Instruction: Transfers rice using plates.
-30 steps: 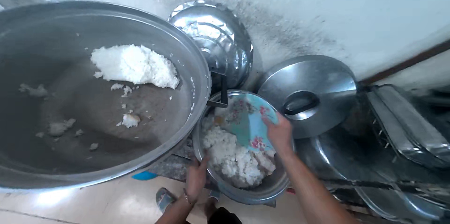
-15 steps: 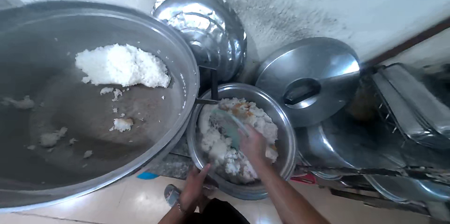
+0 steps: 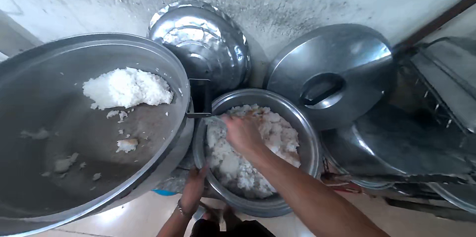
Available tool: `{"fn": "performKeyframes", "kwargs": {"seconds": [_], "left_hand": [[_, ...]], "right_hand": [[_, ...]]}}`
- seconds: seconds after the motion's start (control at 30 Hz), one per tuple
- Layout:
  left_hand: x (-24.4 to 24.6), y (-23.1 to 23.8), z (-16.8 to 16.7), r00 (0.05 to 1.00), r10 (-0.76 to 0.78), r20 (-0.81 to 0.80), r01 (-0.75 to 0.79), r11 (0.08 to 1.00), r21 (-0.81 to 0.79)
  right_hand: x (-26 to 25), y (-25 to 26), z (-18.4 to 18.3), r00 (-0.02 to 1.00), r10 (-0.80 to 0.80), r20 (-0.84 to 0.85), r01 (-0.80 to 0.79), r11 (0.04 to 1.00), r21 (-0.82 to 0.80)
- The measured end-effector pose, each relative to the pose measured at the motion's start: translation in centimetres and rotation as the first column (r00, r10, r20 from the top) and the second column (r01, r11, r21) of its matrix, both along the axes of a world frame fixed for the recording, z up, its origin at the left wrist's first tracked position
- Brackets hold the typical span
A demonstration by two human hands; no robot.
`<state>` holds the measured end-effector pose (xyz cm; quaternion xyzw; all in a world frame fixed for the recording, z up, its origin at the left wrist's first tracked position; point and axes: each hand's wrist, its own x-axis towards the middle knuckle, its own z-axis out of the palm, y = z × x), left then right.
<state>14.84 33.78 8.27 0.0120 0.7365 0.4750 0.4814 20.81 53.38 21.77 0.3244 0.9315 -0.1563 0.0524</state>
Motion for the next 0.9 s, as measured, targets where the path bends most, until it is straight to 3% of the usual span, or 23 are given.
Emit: {"fn": "performKeyframes", "kwargs": {"seconds": [0.1, 0.2, 0.27, 0.33, 0.4, 0.5, 0.57, 0.6, 0.7, 0.73, 0.8, 0.9], "left_hand": [[0.8, -0.5, 0.0, 1.0, 0.027, 0.011, -0.027, 1.0, 0.001], [0.9, -0.4, 0.2, 1.0, 0.017, -0.002, -0.017, 1.0, 0.001], [1.2, -0.3, 0.0, 0.999, 0.031, -0.026, -0.031, 1.0, 0.001], [1.4, -0.2, -0.1, 0.997, 0.031, -0.068, -0.033, 0.999, -0.022], [1.3, -0.2, -0.3, 0.996, 0.019, -0.084, -0.024, 0.999, -0.048], [1.1, -0.3, -0.1, 0.997, 0.008, -0.076, -0.012, 0.999, -0.052], [1.0, -0.3, 0.0, 0.997, 0.007, -0.075, -0.012, 0.998, -0.056], [0.9, -0.1, 0.0, 0.997, 0.011, -0.072, -0.015, 0.998, -0.057], [1.4, -0.5, 0.2, 0.997, 0.02, -0.069, -0.025, 0.997, -0.077], [1.6, -0.4, 0.3, 0.997, 0.023, -0.07, -0.03, 0.995, -0.094], [1.7, -0.2, 0.2, 0.995, 0.035, -0.091, -0.044, 0.994, -0.103], [2.1, -0.5, -0.1, 0.992, 0.037, -0.123, -0.051, 0.992, -0.118]], "right_hand": [[2.9, 4.1, -2.2, 0.964, -0.223, -0.144, 0.202, 0.968, -0.151], [7.8, 7.9, -2.1, 0.787, -0.532, -0.312, 0.419, 0.832, -0.363], [11.9, 7.4, 0.1, 0.71, -0.599, -0.369, 0.484, 0.797, -0.363], [16.3, 5.4, 2.7, 0.739, -0.511, -0.439, 0.481, 0.857, -0.187], [18.8, 3.3, 3.0, 0.799, -0.385, -0.462, 0.449, 0.893, 0.032], [16.6, 1.2, -2.7, 0.859, -0.228, -0.458, 0.337, 0.926, 0.172], [13.1, 1.4, -7.9, 0.821, -0.148, -0.551, 0.306, 0.93, 0.205], [11.5, 2.3, -8.8, 0.797, -0.178, -0.577, 0.321, 0.934, 0.156], [10.6, 5.7, -5.9, 0.736, -0.476, -0.482, 0.428, 0.878, -0.213], [11.5, 6.6, -4.6, 0.703, -0.513, -0.492, 0.45, 0.857, -0.25], [14.4, 7.1, -1.4, 0.681, -0.497, -0.538, 0.47, 0.86, -0.199], [18.7, 5.4, 0.7, 0.713, -0.342, -0.612, 0.468, 0.882, 0.051]]}}
